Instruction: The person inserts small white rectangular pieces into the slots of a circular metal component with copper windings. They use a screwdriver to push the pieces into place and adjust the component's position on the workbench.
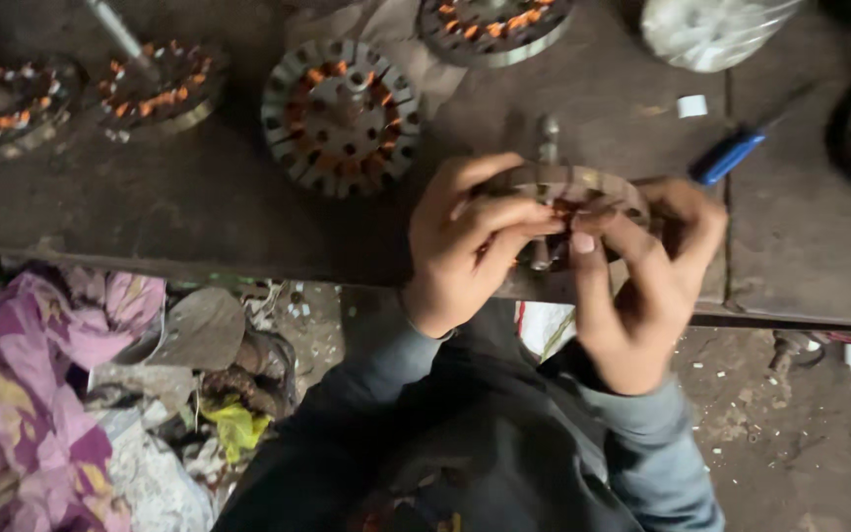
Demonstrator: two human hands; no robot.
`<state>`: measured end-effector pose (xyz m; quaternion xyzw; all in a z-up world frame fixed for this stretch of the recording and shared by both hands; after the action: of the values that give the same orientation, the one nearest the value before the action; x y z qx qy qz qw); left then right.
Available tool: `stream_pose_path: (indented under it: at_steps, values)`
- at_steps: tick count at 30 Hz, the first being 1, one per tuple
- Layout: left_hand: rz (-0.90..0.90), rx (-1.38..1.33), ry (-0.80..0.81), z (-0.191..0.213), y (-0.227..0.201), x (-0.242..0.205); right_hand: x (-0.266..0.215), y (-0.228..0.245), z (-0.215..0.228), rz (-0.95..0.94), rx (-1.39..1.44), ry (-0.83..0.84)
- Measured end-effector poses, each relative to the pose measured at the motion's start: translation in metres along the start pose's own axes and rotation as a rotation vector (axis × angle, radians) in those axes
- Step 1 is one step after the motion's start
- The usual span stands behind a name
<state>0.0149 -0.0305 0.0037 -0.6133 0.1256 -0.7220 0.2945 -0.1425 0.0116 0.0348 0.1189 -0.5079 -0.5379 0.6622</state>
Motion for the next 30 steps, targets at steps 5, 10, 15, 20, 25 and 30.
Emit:
stream_pose_path:
  at_steps: [5, 10, 15, 20, 25, 30]
  values:
    - [0.08, -0.083, -0.028, -0.01, 0.004, 0.006, 0.046, -0.03, 0.049, -0.022, 0.035, 0.147]
    - [0.063, -0.079, -0.039, -0.009, 0.0, 0.008, 0.105, -0.098, 0.047, 0.241, -0.472, 0.396]
    - [0.036, -0.038, -0.042, -0.003, -0.006, 0.005, 0.117, -0.123, 0.039, 0.298, -0.508, 0.588]
    - [0.041, 0.018, -0.035, -0.001, -0.011, 0.005, 0.122, -0.134, 0.029, 0.318, -0.845, 0.656]
    - [0.028, 0.032, -0.039, -0.002, -0.015, 0.004, 0.116, -0.124, 0.039, 0.27, -0.489, 0.531]
    - [0.033, -0.013, -0.044, -0.002, -0.014, 0.0, 0.116, -0.118, 0.042, 0.263, -0.451, 0.459]
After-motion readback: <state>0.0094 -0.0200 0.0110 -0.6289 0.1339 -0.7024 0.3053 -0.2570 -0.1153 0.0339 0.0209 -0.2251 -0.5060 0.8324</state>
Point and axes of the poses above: each hand's wrist, its own x-axis towards the middle knuckle, its own z-axis out of the back of the hand, y = z × x, the point moved 4 cm from there along x, towards the middle knuckle, and after that the axes turned 5 degrees about -z, right-handed, at the moved point
